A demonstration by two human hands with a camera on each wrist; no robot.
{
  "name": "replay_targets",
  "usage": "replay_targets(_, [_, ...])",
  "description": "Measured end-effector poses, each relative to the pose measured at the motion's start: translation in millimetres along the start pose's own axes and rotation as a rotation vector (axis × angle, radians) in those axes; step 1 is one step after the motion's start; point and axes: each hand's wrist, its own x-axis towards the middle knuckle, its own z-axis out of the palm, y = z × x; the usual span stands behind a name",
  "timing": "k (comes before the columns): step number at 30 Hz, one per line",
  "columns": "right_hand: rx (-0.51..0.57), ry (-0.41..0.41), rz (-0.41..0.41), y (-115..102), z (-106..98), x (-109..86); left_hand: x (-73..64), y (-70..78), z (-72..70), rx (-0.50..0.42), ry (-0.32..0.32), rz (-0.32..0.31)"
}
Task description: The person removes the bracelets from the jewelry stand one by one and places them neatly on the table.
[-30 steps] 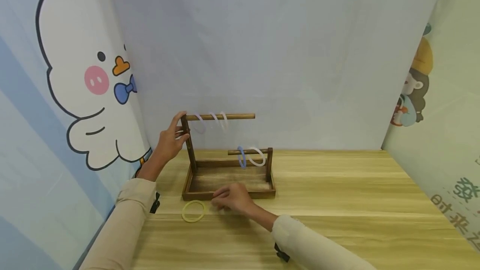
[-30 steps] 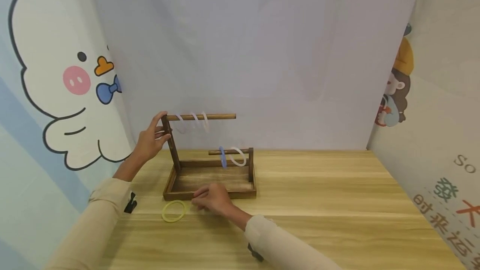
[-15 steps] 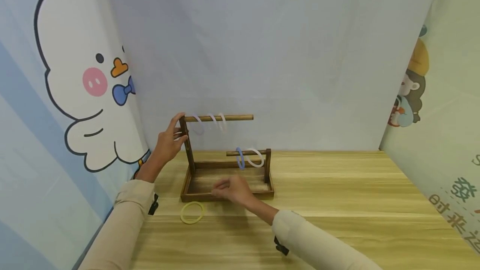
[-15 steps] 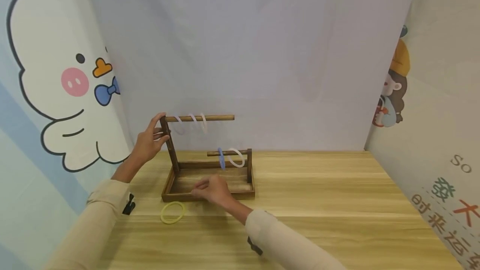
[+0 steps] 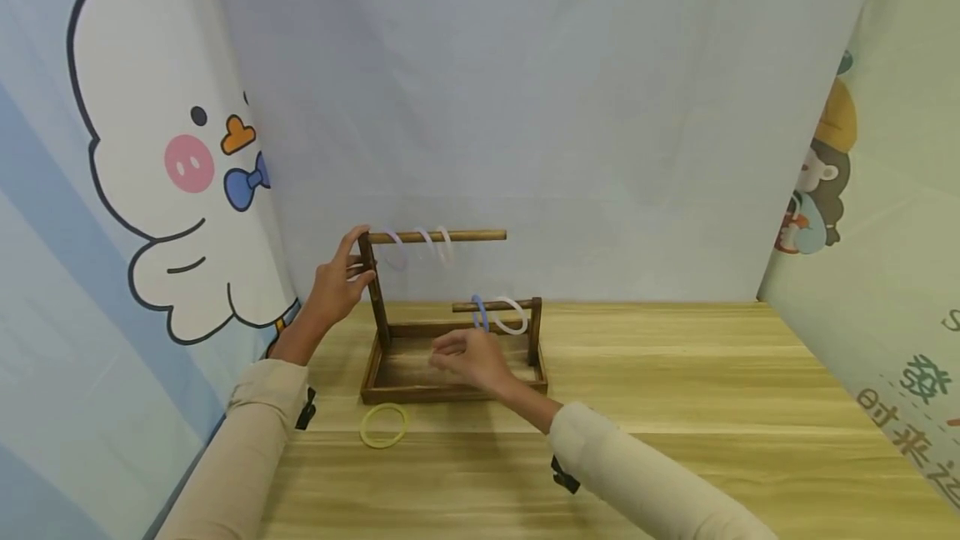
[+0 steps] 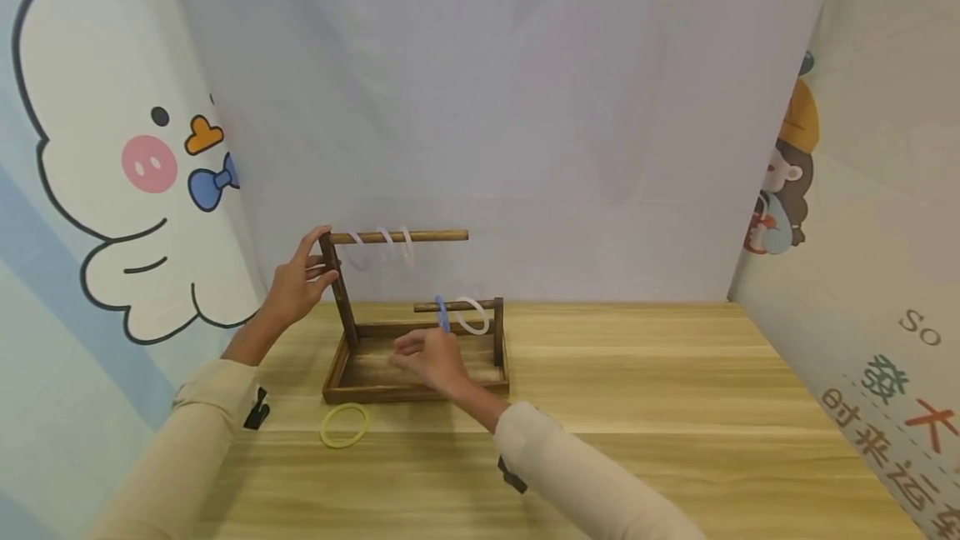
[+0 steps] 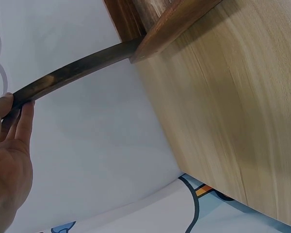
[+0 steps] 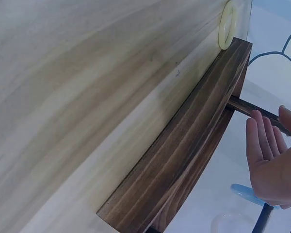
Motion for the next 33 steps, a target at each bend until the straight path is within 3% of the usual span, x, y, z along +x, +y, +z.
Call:
replay_targets(6, [-0.004,0.017,-0.035,-5,-7,7.7,-0.3,0.8,0.2,-0.002,0.005,0.001])
replay_targets(12, [0.003,0.044,0.009,-12,-14,15.7,-1.9,1.1,-0.4,-0.008,0.007,-0.01])
replay_targets(18, [0.056,0.073,0.007,-15,-17,21.6,-0.7,0.1,-0.7,-0.006,0.014,0.0])
replay_targets(33, [0.038,0.175,0.015,-27,-33,47.0,-1.5,-0.5,-1.4,-0.015,0.005,-0.018])
